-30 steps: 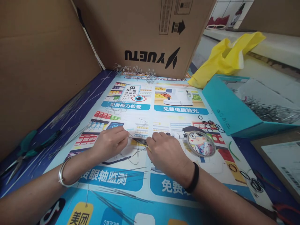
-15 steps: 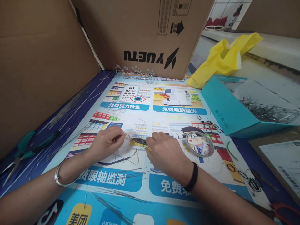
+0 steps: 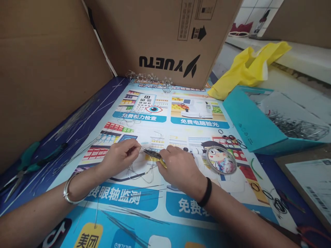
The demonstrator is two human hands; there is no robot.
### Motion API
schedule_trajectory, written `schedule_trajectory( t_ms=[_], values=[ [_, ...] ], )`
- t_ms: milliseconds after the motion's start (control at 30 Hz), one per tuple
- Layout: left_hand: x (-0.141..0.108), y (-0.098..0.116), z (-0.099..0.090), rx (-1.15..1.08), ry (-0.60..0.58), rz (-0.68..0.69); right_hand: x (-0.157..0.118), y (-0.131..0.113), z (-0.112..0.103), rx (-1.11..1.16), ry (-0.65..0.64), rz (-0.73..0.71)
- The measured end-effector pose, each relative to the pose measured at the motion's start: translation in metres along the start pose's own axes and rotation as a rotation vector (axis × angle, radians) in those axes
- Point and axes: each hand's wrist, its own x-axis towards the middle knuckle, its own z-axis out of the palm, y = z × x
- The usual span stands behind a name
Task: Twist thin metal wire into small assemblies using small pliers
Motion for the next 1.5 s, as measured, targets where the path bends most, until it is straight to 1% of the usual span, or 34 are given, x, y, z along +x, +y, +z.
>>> schedule_trajectory(
  t_ms=[133,233,300,433,500,667,833,967,1133,1367,1500],
  values=[
    [-0.001,-0.001,0.001,0.035,-0.071,-0.019,0.001,0.001,0.000,-0.016,-0.026,0.018],
    [-0.001,-0.003,0.001,0.077,-0.119,0.008,0.002,0.004,0.000,-0.012,-0.028,0.015],
    [0.000,-0.004,0.000,0.083,-0.153,0.052,0.002,0.007,-0.001,-0.003,-0.030,0.014],
    [0.002,-0.006,-0.005,0.065,-0.236,0.194,0.002,0.009,-0.002,0.022,-0.034,0.008],
    [0.003,-0.006,-0.006,0.087,-0.266,0.243,0.001,0.009,-0.003,0.027,-0.037,0.003],
    [0.001,-0.004,-0.005,0.197,-0.266,0.289,-0.004,0.009,-0.007,0.007,-0.024,0.011],
    [-0.004,0.002,-0.001,0.370,-0.260,0.278,-0.008,0.008,-0.007,-0.024,0.006,0.012],
    [-0.007,0.003,0.002,0.377,-0.273,0.324,-0.008,0.009,-0.006,-0.038,0.015,0.011],
    [-0.009,0.004,0.002,0.393,-0.282,0.317,-0.007,0.010,-0.006,-0.051,0.013,0.009],
    [-0.007,0.017,0.000,0.522,-0.299,0.320,-0.012,0.006,-0.011,-0.081,0.002,0.004],
    [-0.008,0.023,0.001,0.577,-0.312,0.294,-0.014,0.005,-0.015,-0.097,-0.012,-0.005]
  ],
)
